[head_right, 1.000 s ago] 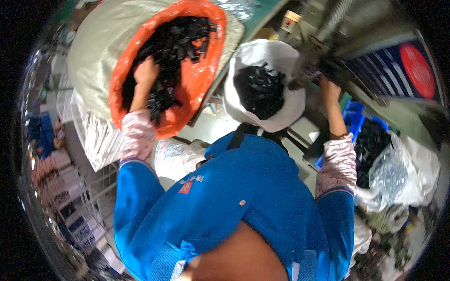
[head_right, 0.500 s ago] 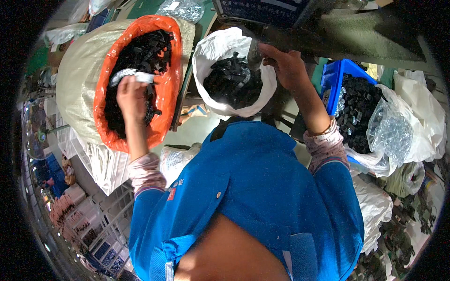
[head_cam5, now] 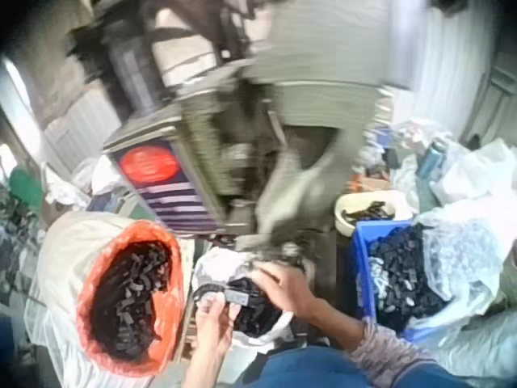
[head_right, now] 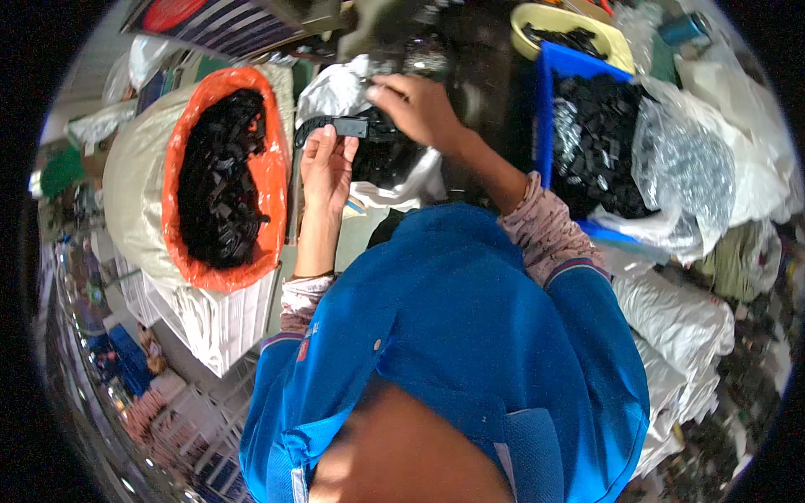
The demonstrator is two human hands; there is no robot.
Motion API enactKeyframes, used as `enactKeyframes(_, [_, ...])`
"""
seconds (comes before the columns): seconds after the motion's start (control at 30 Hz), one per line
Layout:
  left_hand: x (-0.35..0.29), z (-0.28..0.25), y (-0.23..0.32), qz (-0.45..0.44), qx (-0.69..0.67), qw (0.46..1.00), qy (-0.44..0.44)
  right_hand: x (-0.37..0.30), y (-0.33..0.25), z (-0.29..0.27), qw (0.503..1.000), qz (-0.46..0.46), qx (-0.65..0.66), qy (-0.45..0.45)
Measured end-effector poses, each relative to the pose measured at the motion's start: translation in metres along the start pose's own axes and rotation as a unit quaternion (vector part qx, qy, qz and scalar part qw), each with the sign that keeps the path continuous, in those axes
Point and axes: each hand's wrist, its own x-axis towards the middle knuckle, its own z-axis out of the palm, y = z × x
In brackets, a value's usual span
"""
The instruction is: The person repeatedly picks small black plastic components from a blue bin, joins them with a metal pin, and places the assembled units into a white bag. The process is continuous and repetitive.
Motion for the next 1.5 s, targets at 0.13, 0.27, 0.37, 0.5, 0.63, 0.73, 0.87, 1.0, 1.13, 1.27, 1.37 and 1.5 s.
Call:
enactKeyframes(0.13, [-0.017, 0.014, -0.039, -0.064, 0.012, 0.998, -0.025, -0.06, -0.006, -0.021, 0.994, 0.094, 0.021, -0.048])
enactKeyframes(0.27, [-0.054, 0.03, -0.052, -0.117, 0.39, 0.901, -0.148, -0.099, 0.013, -0.064, 0.995, 0.016, -0.064, 0.076])
enactKeyframes(0.37, [-0.072, 0.088, -0.046, 0.265, 0.655, 0.651, -0.278, -0.123, 0.005, -0.096, 0.996, 0.002, -0.084, -0.015])
enactKeyframes(0.5, [-0.058, 0.098, -0.066, -0.018, 0.634, 0.642, -0.43, -0.15, -0.011, -0.12, 0.979, 0.161, 0.115, -0.055])
enactKeyframes(0.63, [-0.053, 0.075, -0.104, -0.105, 0.429, 0.851, -0.285, -0.17, 0.053, -0.198, 0.926, 0.112, -0.356, 0.053])
enactKeyframes(0.73, [-0.055, 0.094, -0.119, -0.133, 0.395, 0.872, -0.256, -0.172, 0.098, -0.22, 0.878, 0.192, -0.438, 0.004])
enactKeyframes(0.87, [-0.058, 0.122, -0.138, -0.148, 0.346, 0.902, -0.21, -0.161, 0.118, -0.21, 0.816, 0.257, -0.517, -0.025])
enactKeyframes(1.0, [-0.058, 0.132, -0.15, -0.151, 0.313, 0.912, -0.22, -0.163, 0.109, -0.202, 0.834, 0.259, -0.486, -0.028])
enactKeyframes(1.13, [-0.063, 0.143, -0.16, -0.153, 0.304, 0.912, -0.227, -0.165, 0.113, -0.202, 0.869, 0.253, -0.424, 0.024])
enactKeyframes(1.27, [-0.06, 0.146, -0.168, -0.131, 0.293, 0.916, -0.242, -0.18, 0.092, -0.21, 0.949, 0.212, -0.196, 0.127])
enactKeyframes(1.37, [-0.062, 0.156, -0.176, -0.096, 0.287, 0.914, -0.27, -0.186, 0.063, -0.214, 0.969, 0.216, -0.002, 0.117])
enactKeyframes(1.5, [-0.054, 0.157, -0.181, -0.049, 0.412, 0.84, -0.35, -0.176, 0.04, -0.217, 0.962, 0.197, 0.181, 0.057])
